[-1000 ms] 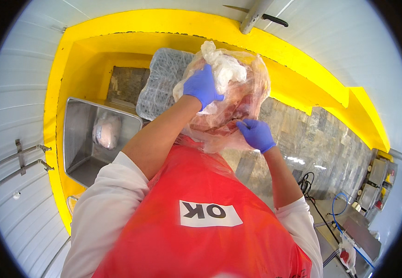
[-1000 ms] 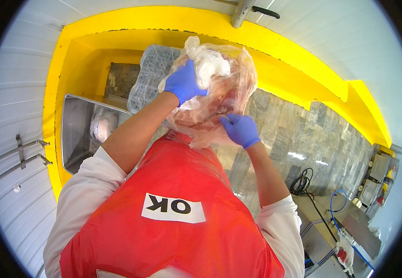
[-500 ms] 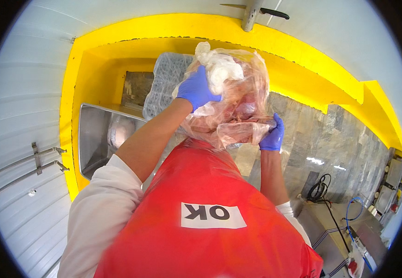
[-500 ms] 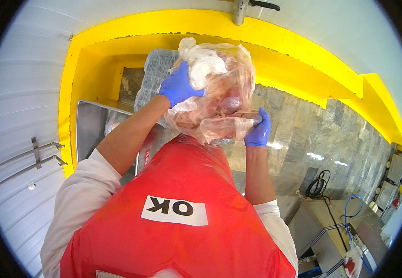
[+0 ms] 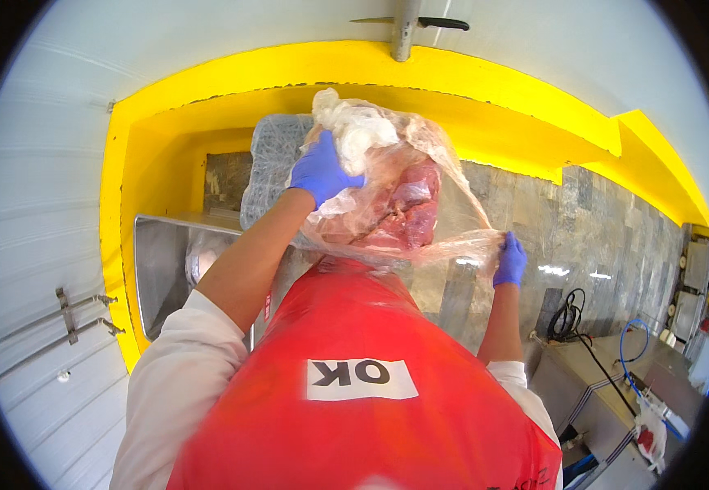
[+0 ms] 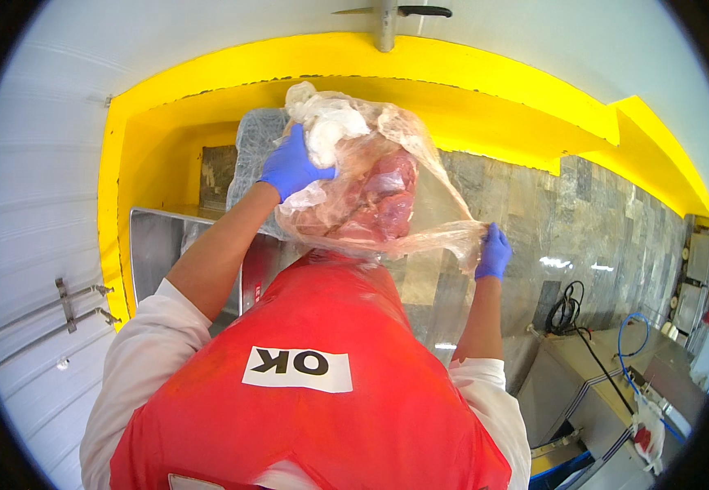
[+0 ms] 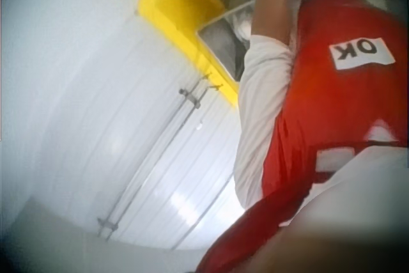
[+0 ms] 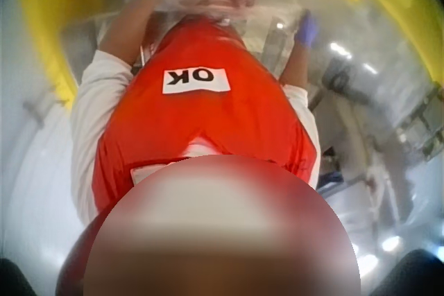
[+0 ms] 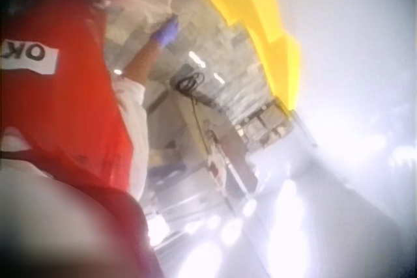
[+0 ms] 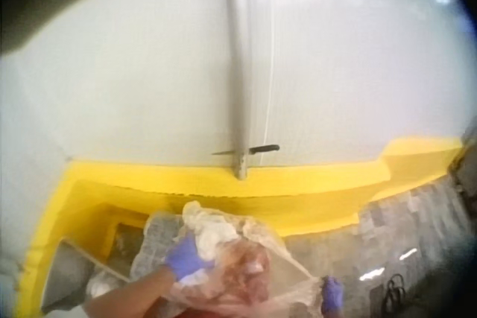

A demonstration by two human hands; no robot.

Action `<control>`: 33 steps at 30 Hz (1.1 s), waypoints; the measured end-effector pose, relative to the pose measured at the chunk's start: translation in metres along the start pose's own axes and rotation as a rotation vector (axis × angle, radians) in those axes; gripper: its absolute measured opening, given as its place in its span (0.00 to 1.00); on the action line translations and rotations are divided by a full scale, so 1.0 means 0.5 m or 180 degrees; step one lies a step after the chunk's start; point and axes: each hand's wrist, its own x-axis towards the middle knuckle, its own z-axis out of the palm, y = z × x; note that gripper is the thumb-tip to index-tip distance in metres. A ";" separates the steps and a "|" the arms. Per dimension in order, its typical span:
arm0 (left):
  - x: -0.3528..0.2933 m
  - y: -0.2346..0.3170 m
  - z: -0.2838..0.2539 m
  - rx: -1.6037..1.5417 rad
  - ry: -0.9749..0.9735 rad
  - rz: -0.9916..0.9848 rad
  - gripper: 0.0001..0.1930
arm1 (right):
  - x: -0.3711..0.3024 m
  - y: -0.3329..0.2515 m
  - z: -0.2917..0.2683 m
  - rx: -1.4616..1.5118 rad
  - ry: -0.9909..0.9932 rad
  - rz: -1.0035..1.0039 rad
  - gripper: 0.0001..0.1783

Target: The person handles a large piece of raw meat, removes it from a plastic bag, and uses a knife to cut it into smaller pieces on a yellow countertop.

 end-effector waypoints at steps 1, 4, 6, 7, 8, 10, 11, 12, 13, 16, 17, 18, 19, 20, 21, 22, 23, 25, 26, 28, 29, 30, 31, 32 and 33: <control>0.005 -0.003 0.002 -0.0044 -0.0022 0.0001 0.59 | 0.010 0.006 -0.001 -0.0619 -0.0051 -0.0265 0.15; 0.004 -0.023 0.011 -0.0222 0.0034 -0.0023 0.58 | -0.002 -0.002 0.029 -0.1710 0.0132 -0.1311 0.14; -0.007 -0.043 0.012 -0.0423 0.0218 -0.0065 0.57 | -0.045 -0.048 0.099 -0.1913 0.0653 -0.2363 0.15; -0.013 -0.057 0.005 -0.0568 0.0159 -0.0189 0.57 | -0.077 -0.094 0.135 -0.1703 0.0244 -0.2127 0.18; -0.013 -0.062 -0.004 -0.0717 0.0072 -0.0274 0.56 | -0.107 -0.132 0.170 -0.1493 -0.0099 -0.2248 0.16; -0.006 -0.059 -0.003 -0.0535 0.0075 -0.0339 0.55 | -0.135 -0.151 0.238 -0.1134 -0.1255 -0.1464 0.13; -0.007 -0.053 -0.005 -0.0194 0.0189 -0.0338 0.53 | -0.148 -0.155 0.288 -0.0775 -0.1652 -0.1045 0.17; -0.005 -0.052 -0.006 0.0139 0.0310 -0.0349 0.52 | -0.143 -0.159 0.326 -0.0931 -0.1617 -0.1522 0.22; -0.002 -0.059 -0.005 0.0410 0.0427 -0.0225 0.51 | -0.129 -0.164 0.358 -0.1087 -0.1581 -0.1996 0.28; 0.019 -0.099 0.001 0.0171 0.0465 0.0003 0.50 | -0.056 -0.199 0.445 -0.0337 -0.1444 -0.2165 0.33; 0.028 -0.114 0.000 -0.0615 0.0274 -0.0023 0.49 | -0.031 -0.219 0.466 -0.0267 -0.1704 -0.1838 0.34; 0.035 -0.126 -0.001 -0.1404 0.0092 -0.0058 0.48 | -0.010 -0.250 0.485 -0.0199 -0.1971 -0.1514 0.35; 0.038 -0.132 0.002 -0.1300 0.0175 -0.0107 0.49 | 0.008 -0.274 0.501 -0.0139 -0.2231 -0.1190 0.36; 0.040 -0.138 0.004 -0.1196 0.0256 -0.0155 0.49 | 0.016 -0.291 0.516 -0.0166 -0.2295 -0.0884 0.36; 0.042 -0.145 0.005 -0.1090 0.0346 -0.0202 0.49 | 0.025 -0.304 0.531 -0.0192 -0.2362 -0.0584 0.36; 0.048 -0.156 0.008 -0.0924 0.0591 -0.0223 0.49 | 0.034 -0.314 0.547 -0.0219 -0.2423 -0.0286 0.36; 0.054 -0.169 0.011 -0.0756 0.0834 -0.0241 0.49 | 0.060 -0.300 0.559 0.0046 -0.2457 0.0459 0.34; 0.067 -0.202 0.010 -0.0459 0.1019 -0.0706 0.48 | 0.089 -0.255 0.559 0.0654 -0.2581 0.0978 0.31; 0.070 -0.224 -0.002 -0.0327 0.0969 -0.1142 0.48 | 0.104 -0.233 0.557 0.0967 -0.2626 0.1227 0.30; 0.077 -0.312 -0.001 -0.0176 0.0950 -0.1568 0.47 | 0.145 -0.177 0.551 0.0891 -0.2543 0.1037 0.27; 0.054 -0.409 0.022 -0.0149 0.1027 -0.1642 0.47 | 0.115 -0.184 0.545 0.0746 -0.2564 0.1011 0.27; 0.053 -0.458 0.038 -0.0132 0.1069 -0.1666 0.47 | 0.091 -0.184 0.531 0.0620 -0.2528 0.0970 0.27; 0.063 -0.445 0.044 -0.0122 0.1050 -0.1702 0.47 | 0.088 -0.170 0.500 0.0412 -0.2553 0.0868 0.27; 0.079 -0.429 0.054 -0.0111 0.1028 -0.1735 0.47 | 0.089 -0.162 0.463 0.0204 -0.2574 0.0771 0.28; 0.090 -0.409 0.063 -0.0112 0.0996 -0.1767 0.47 | 0.082 -0.152 0.422 -0.0015 -0.2585 0.0674 0.29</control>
